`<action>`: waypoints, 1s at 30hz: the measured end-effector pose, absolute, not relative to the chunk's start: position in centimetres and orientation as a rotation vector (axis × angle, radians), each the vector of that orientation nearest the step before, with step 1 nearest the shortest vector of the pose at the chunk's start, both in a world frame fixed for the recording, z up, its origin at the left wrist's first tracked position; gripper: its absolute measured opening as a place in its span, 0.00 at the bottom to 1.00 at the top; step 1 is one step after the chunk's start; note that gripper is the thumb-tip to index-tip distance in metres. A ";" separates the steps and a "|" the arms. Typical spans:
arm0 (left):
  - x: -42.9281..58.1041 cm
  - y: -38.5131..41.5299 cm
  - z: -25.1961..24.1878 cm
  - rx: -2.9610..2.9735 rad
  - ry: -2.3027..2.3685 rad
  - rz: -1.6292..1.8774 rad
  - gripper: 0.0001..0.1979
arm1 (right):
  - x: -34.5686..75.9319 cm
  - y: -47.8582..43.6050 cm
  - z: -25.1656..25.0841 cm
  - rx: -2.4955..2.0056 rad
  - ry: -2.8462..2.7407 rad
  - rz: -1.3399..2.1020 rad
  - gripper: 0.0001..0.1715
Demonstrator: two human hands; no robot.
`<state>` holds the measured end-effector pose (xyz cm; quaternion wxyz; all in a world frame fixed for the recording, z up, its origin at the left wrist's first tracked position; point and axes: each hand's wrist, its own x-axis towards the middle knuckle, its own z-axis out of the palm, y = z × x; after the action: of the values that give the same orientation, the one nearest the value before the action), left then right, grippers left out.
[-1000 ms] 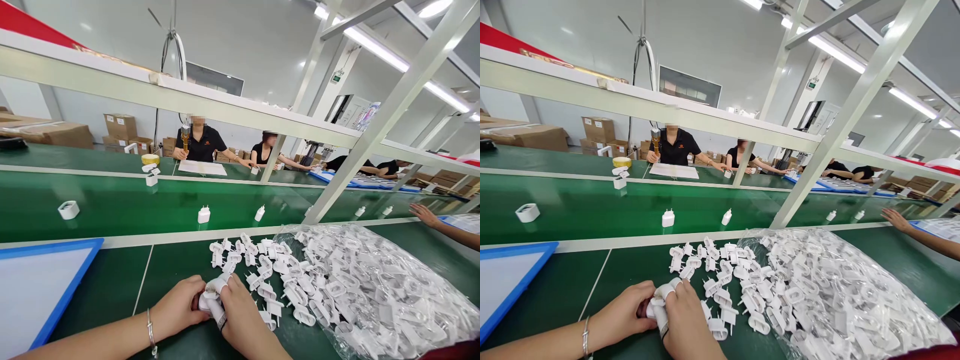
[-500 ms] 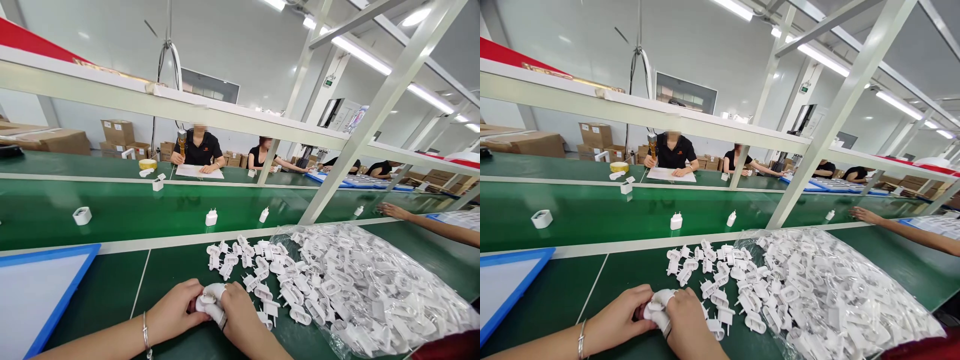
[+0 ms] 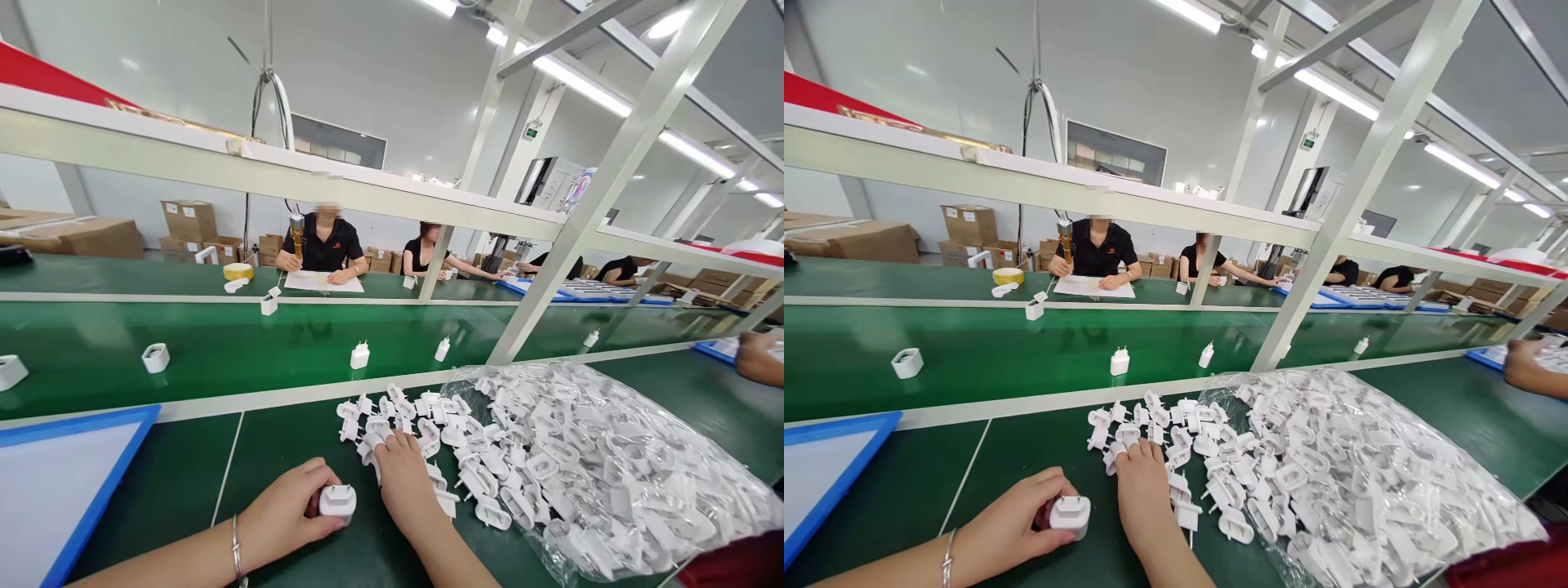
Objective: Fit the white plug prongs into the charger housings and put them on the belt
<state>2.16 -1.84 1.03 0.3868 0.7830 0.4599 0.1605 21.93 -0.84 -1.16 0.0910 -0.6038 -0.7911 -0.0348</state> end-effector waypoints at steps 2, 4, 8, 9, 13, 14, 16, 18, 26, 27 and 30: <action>2.1 -1.8 1.1 1.995 1.166 0.399 0.08 | 21.9 -0.8 -0.9 -1.839 -2.339 -0.089 0.13; 2.1 -1.8 1.2 2.000 1.169 0.398 0.07 | 22.0 -0.8 -0.9 -1.866 -2.306 -0.071 0.11; 2.2 -1.7 1.3 1.992 1.174 0.409 0.08 | 22.6 -0.8 -1.7 -1.821 -2.231 0.082 0.07; 2.2 -1.6 1.2 1.985 1.169 0.408 0.08 | 22.7 -0.9 -1.9 -1.789 -2.220 0.133 0.08; 2.3 -1.7 0.9 1.964 1.158 0.409 0.09 | 22.8 -1.3 -2.2 -1.598 -2.127 0.283 0.12; 2.3 -1.8 0.9 1.967 1.157 0.414 0.09 | 22.8 -1.5 -2.2 -1.537 -2.086 0.302 0.12; 2.2 -2.0 1.0 1.988 1.152 0.416 0.09 | 22.7 -2.0 -2.2 -1.454 -1.986 0.313 0.11; 1.8 -2.0 1.5 2.035 1.131 0.395 0.10 | 22.6 -2.2 -2.3 -1.412 -1.901 0.309 0.06; -3.2 7.5 4.3 2.235 1.516 0.397 0.11 | 22.9 -1.8 -3.8 -1.369 -1.874 0.423 0.17; -4.0 9.2 4.3 2.222 1.593 0.411 0.13 | 22.9 -1.8 -3.8 -1.358 -1.878 0.421 0.15; -6.1 13.6 3.6 2.171 1.765 0.426 0.17 | 22.8 -2.1 -3.3 -1.328 -1.872 0.403 0.13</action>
<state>-6.05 13.56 3.59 0.1551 0.7579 0.6160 0.1488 22.76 -2.09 -3.32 0.3947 -0.5235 -0.7383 0.1588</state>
